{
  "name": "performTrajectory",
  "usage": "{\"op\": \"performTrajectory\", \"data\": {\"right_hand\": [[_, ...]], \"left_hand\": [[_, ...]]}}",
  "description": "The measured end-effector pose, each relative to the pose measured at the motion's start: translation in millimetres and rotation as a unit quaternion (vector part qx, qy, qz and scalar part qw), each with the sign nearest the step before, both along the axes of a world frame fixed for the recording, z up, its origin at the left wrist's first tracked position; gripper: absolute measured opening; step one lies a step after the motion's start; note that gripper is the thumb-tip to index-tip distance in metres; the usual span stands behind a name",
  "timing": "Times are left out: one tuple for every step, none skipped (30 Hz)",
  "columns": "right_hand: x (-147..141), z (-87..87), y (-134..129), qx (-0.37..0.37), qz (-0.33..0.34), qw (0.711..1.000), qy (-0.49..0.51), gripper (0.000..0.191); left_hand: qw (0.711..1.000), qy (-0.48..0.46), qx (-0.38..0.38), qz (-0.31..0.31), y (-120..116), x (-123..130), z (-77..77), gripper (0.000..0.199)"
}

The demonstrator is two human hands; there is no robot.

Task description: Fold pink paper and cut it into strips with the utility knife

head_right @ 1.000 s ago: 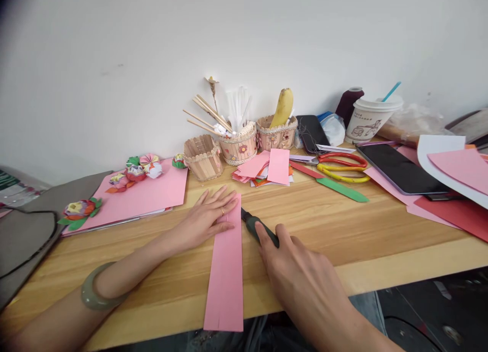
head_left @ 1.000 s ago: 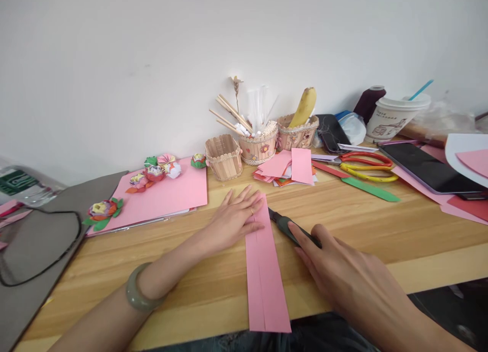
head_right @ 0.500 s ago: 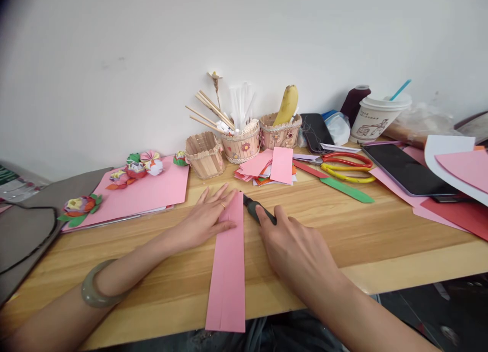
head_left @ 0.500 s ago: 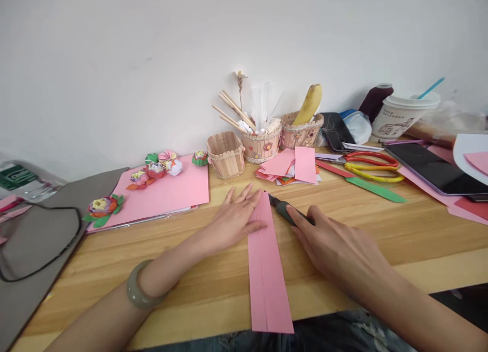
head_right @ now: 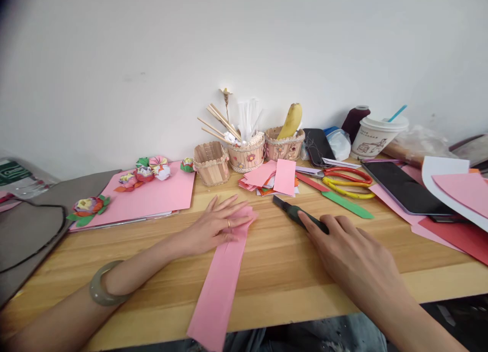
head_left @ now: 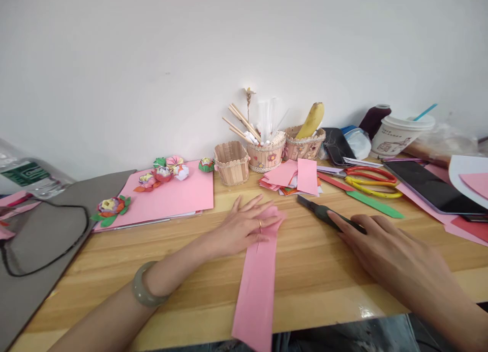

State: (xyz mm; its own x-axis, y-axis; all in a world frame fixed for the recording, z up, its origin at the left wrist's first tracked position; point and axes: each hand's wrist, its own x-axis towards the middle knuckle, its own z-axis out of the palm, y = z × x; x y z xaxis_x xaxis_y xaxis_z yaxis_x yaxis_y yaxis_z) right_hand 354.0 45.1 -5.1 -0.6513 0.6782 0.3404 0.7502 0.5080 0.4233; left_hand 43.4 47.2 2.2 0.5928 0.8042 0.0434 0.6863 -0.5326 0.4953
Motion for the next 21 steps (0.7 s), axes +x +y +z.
{"op": "performTrajectory", "data": {"right_hand": [[3, -0.1, 0, 0.022, 0.016, 1.000, 0.015, 0.046], [2, 0.5, 0, 0.036, 0.039, 0.998, 0.039, 0.045], [-3, 1.7, -2, 0.038, 0.064, 0.995, 0.067, 0.043], [-11, 3.2, -5, 0.030, 0.087, 0.992, 0.092, 0.042], [-23, 4.7, -9, 0.011, 0.111, 0.987, 0.117, 0.041], [-37, 5.7, -13, -0.010, 0.131, 0.982, 0.135, 0.040], [-52, 6.1, -17, -0.028, 0.150, 0.978, 0.140, 0.039], [-68, 5.5, -21, -0.067, 0.182, 0.969, 0.156, 0.040], [-83, 4.0, -25, -0.102, 0.208, 0.957, 0.172, 0.042], [-96, 1.8, -29, -0.114, 0.220, 0.953, 0.173, 0.045], [-106, -0.7, -33, -0.123, 0.236, 0.948, 0.173, 0.044], [-112, -3.0, -37, -0.129, 0.252, 0.944, 0.169, 0.039], [-115, -4.4, -41, -0.132, 0.266, 0.941, 0.164, 0.035], [-115, -4.5, -45, -0.137, 0.282, 0.936, 0.163, 0.033], [-111, -2.6, -48, -0.143, 0.298, 0.930, 0.161, 0.035], [-104, 1.3, -49, -0.146, 0.315, 0.924, 0.159, 0.037], [-95, 7.4, -48, -0.142, 0.329, 0.920, 0.161, 0.039], [-86, 15.3, -45, -0.128, 0.342, 0.918, 0.157, 0.039], [-75, 24.7, -39, -0.099, 0.346, 0.919, 0.159, 0.037], [-65, 34.8, -31, -0.054, 0.328, 0.927, 0.177, 0.035], [-55, 45.2, -21, 0.001, 0.300, 0.931, 0.206, 0.033]], "left_hand": [[1.000, -0.020, -0.001, 0.016, 1, 0, -1.2, 0.054], [0.998, -0.035, 0.002, 0.042, 2, -1, -2.7, 0.058], [0.996, -0.047, 0.011, 0.074, 3, -1, -4.5, 0.057], [0.992, -0.056, 0.021, 0.107, 4, -1, -6.4, 0.052], [0.988, -0.065, 0.031, 0.137, 5, -2, -8.4, 0.048], [0.984, -0.073, 0.038, 0.161, 6, -3, -10.3, 0.046], [0.981, -0.077, 0.042, 0.174, 6, -3, -12.1, 0.046], [0.980, -0.078, 0.042, 0.179, 7, -4, -13.8, 0.046], [0.980, -0.079, 0.041, 0.177, 8, -4, -15.2, 0.045], [0.981, -0.080, 0.040, 0.172, 8, -4, -16.4, 0.041], [0.982, -0.082, 0.040, 0.167, 9, -4, -17.2, 0.037], [0.982, -0.086, 0.040, 0.162, 9, -4, -17.7, 0.031], [0.982, -0.092, 0.041, 0.159, 10, -3, -17.9, 0.027], [0.982, -0.099, 0.041, 0.157, 10, -3, -17.8, 0.023], [0.981, -0.107, 0.041, 0.157, 10, -2, -17.5, 0.020], [0.980, -0.114, 0.040, 0.157, 10, -2, -16.9, 0.018], [0.979, -0.122, 0.038, 0.158, 10, -2, -16.2, 0.017], [0.978, -0.130, 0.035, 0.159, 10, -2, -15.5, 0.016], [0.977, -0.138, 0.031, 0.159, 9, -1, -14.8, 0.017], [0.976, -0.146, 0.026, 0.160, 9, -1, -14.2, 0.018], [0.975, -0.153, 0.020, 0.160, 8, -1, -13.8, 0.020]]}}
